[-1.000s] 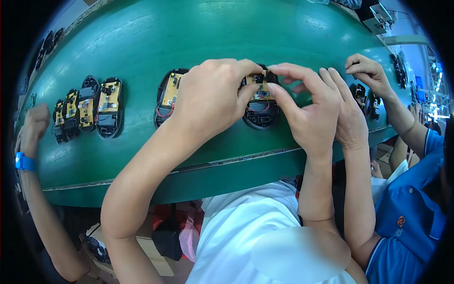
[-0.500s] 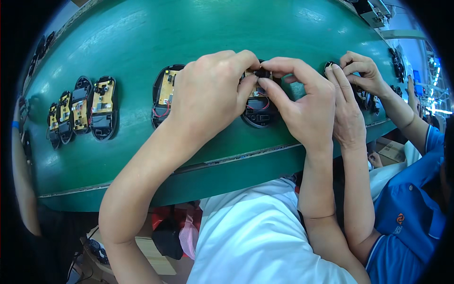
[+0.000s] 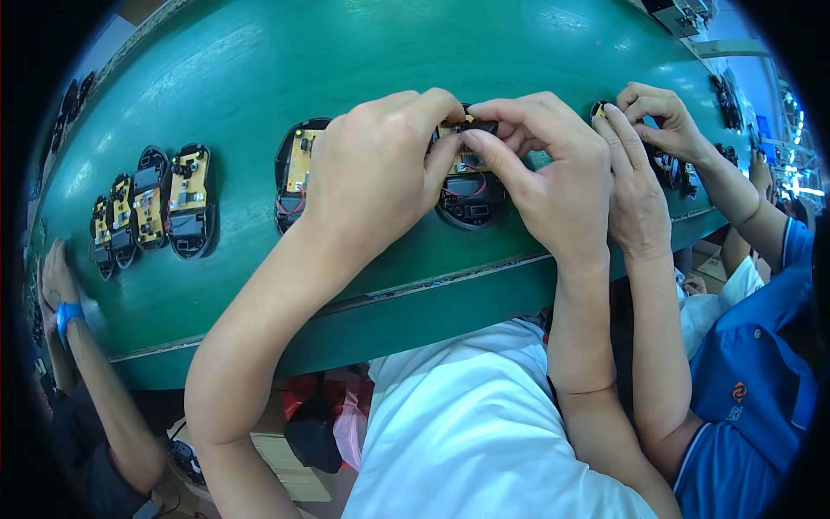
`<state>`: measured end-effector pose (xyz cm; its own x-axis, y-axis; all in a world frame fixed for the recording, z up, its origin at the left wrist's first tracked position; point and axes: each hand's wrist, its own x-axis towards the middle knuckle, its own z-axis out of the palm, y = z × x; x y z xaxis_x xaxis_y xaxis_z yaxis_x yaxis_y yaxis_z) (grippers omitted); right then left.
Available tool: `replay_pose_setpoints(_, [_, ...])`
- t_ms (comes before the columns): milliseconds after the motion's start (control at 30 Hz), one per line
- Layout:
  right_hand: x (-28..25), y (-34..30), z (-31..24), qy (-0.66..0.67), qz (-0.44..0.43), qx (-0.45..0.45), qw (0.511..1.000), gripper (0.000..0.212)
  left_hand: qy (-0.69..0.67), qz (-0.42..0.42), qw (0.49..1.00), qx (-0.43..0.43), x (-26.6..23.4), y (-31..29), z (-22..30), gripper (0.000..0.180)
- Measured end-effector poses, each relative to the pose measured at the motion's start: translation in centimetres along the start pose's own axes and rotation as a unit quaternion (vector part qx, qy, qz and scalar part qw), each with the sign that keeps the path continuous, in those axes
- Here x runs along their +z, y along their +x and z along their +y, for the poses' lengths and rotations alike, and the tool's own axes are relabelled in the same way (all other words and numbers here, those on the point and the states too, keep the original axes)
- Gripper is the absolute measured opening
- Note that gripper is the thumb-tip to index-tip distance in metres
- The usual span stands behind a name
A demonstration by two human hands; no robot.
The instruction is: Assembling small electronic components into plastic housings on a production line.
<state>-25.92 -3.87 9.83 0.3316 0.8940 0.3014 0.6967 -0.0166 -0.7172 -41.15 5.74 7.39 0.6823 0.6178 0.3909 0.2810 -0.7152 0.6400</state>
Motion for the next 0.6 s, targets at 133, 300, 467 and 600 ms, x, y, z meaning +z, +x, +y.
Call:
replay_pose_setpoints(133, [-0.1, -0.2, -0.2, -0.012, -0.030, -0.027, 0.999, 0.021, -0.004, 0.003, 1.000, -0.017, 0.0, 0.0, 0.1, 0.018])
replay_pose_setpoints(300, [0.3, -0.4, 0.7, -0.040, 0.002, -0.075, 0.996, 0.024, -0.020, 0.000, 1.000, -0.012, -0.1, -0.1, 0.1, 0.018])
replay_pose_setpoints(467, [0.6, -0.5, 0.2, -0.008, 0.026, -0.058, 0.998, 0.023, -0.019, -0.009, 1.000, -0.018, -0.6, -0.3, -0.1, 0.018])
replay_pose_setpoints(600, [1.1, -0.9, 0.3, 0.078, 0.041, -0.044, 0.995, 0.024, -0.020, -0.024, 0.999, -0.023, -1.0, -0.5, -0.2, 0.018])
